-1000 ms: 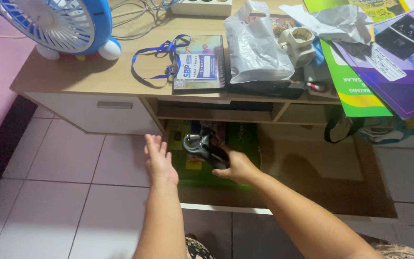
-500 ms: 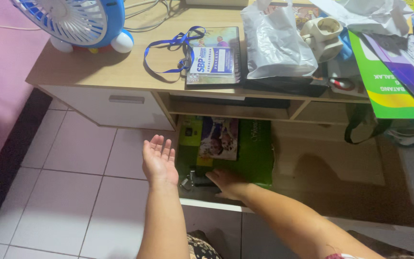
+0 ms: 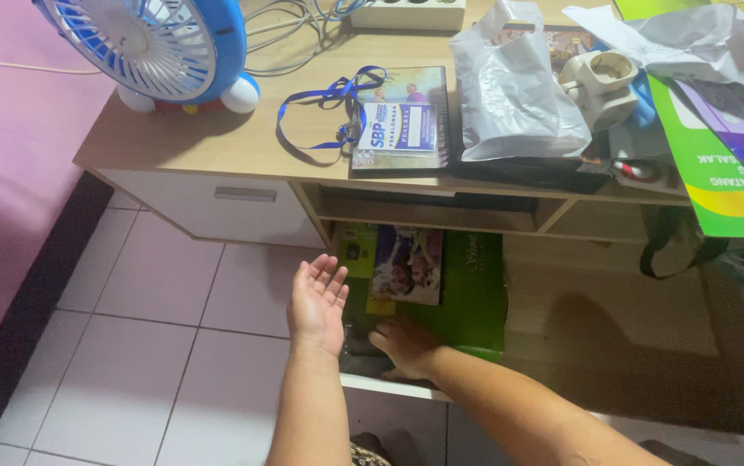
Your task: The person organizes various items from a cluttered desk into an open drawer. They handle white drawstring bags, a green box, a stapler, a lanyard, a plastic-wrapped item, a power strip, a folder, a brown envelope, a book, a blue cloth, and a white tote bag, placing each into the drawer.
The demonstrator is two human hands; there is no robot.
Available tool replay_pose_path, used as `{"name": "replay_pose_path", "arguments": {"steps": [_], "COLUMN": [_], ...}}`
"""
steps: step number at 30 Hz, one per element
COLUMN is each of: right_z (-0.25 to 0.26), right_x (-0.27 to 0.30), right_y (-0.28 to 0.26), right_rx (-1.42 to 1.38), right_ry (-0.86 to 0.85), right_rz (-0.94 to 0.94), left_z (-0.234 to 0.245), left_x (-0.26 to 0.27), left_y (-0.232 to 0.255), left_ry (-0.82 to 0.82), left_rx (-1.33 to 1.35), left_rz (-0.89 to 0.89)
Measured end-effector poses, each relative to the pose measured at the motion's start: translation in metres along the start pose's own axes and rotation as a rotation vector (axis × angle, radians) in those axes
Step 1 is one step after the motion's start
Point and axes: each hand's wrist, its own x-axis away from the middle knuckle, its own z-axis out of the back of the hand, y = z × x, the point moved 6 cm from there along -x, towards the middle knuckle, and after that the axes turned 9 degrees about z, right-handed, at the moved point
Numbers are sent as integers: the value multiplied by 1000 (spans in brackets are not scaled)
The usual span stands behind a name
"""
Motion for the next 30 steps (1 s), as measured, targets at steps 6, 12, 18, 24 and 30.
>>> {"name": "replay_pose_path", "arguments": {"steps": [6, 12, 18, 24, 30], "right_z": [-28, -27, 155, 296, 287], "right_x": [0, -1, 3, -21, -25], "right_y": [15, 31, 19, 52, 55], "right_rx": [94, -439, 48, 414, 541], "right_ry": [0, 86, 967, 962, 740], "right_rz": [47, -338, 185, -190, -295], "left_z": [-3, -7, -5, -7, -12], "left_x": [1, 2, -2, -5, -3], "left_y": [-1, -4, -5, -6, -7], "left_ry": [12, 9, 28, 24, -7], "left_rx": [-47, -38, -40, -8, 3], "left_rz": [-14, -12, -31, -17, -18]}}
